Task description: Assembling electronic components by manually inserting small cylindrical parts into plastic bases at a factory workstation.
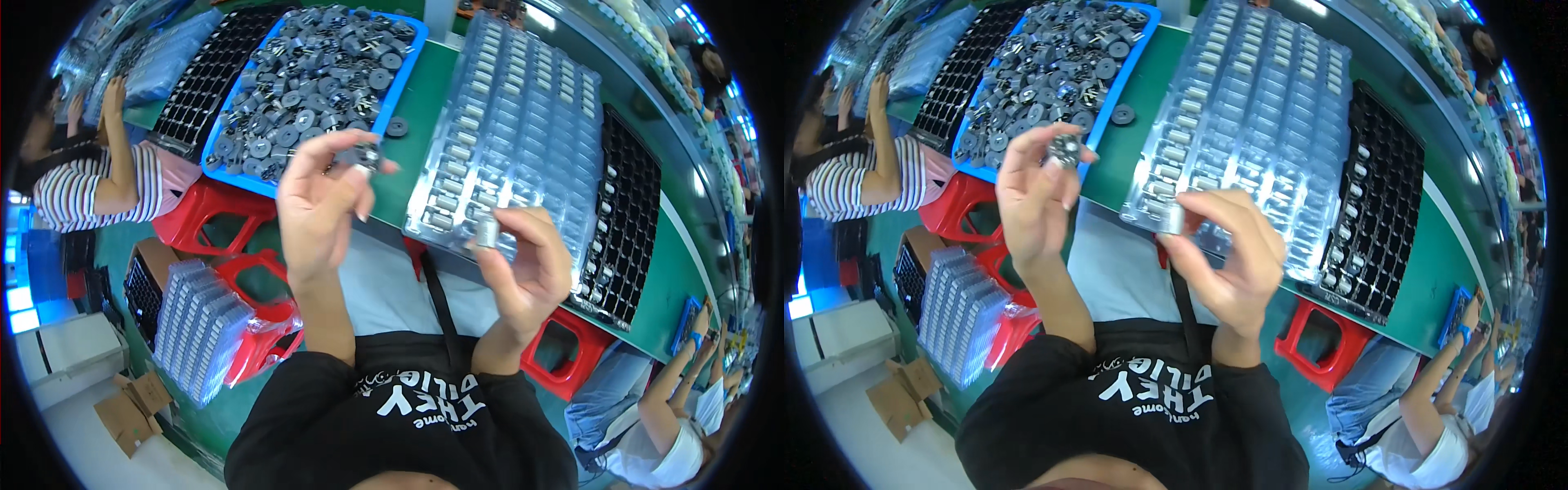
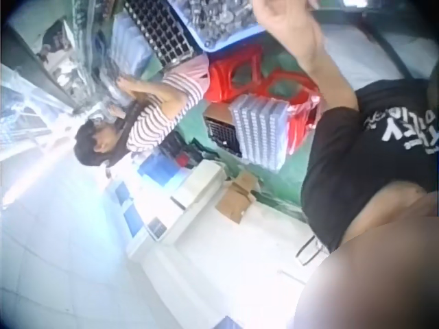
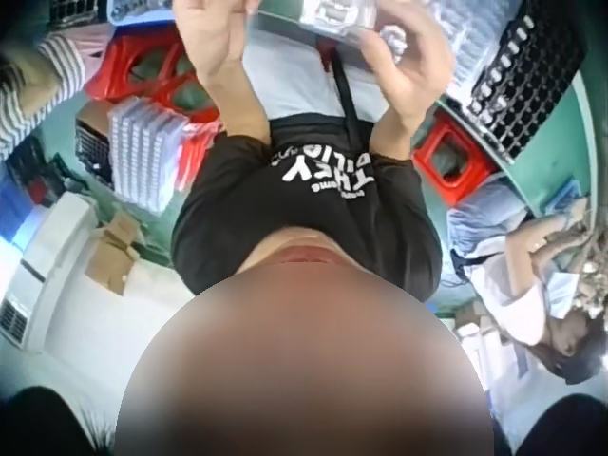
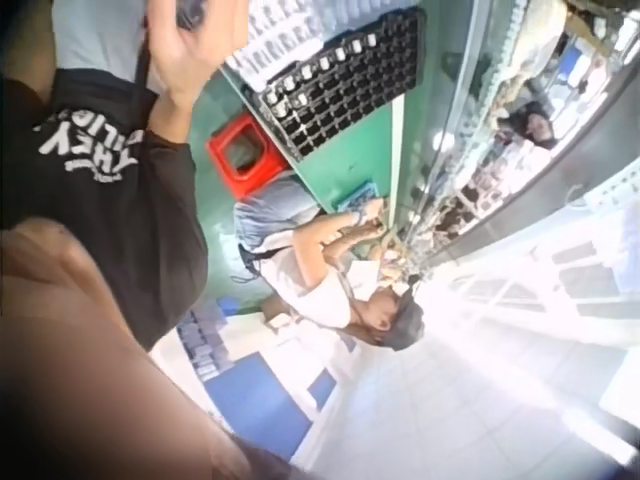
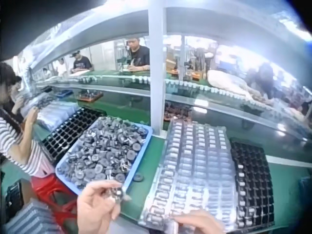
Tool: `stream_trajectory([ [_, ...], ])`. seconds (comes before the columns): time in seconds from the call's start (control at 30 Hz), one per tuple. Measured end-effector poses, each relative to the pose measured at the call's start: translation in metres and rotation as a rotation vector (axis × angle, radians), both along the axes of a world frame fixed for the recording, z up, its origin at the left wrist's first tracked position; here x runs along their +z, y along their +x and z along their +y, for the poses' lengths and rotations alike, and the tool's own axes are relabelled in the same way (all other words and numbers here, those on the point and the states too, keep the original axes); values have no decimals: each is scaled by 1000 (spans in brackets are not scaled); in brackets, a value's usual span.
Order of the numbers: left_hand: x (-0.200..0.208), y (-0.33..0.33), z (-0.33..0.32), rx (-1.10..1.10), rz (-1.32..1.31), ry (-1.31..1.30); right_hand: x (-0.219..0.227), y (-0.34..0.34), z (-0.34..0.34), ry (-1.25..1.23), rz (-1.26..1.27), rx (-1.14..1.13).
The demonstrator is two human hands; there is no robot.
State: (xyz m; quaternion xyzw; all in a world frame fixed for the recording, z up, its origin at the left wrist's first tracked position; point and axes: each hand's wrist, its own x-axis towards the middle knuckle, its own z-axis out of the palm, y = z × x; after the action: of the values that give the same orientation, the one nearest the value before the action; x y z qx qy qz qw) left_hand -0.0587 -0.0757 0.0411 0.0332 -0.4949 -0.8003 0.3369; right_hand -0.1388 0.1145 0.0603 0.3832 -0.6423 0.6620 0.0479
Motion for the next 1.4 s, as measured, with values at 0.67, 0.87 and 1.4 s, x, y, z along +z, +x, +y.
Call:
stream_trajectory([
  [0.67, 19, 4, 3, -298, -4, -29, 21, -2, 19, 229, 376, -107],
  [0.87, 21, 2, 37, -212, 84, -119, 32, 2, 4, 90, 618, -5],
  [1.4, 20, 10, 46, -233, 86, -256, 25, 1, 12, 166, 707, -34],
])
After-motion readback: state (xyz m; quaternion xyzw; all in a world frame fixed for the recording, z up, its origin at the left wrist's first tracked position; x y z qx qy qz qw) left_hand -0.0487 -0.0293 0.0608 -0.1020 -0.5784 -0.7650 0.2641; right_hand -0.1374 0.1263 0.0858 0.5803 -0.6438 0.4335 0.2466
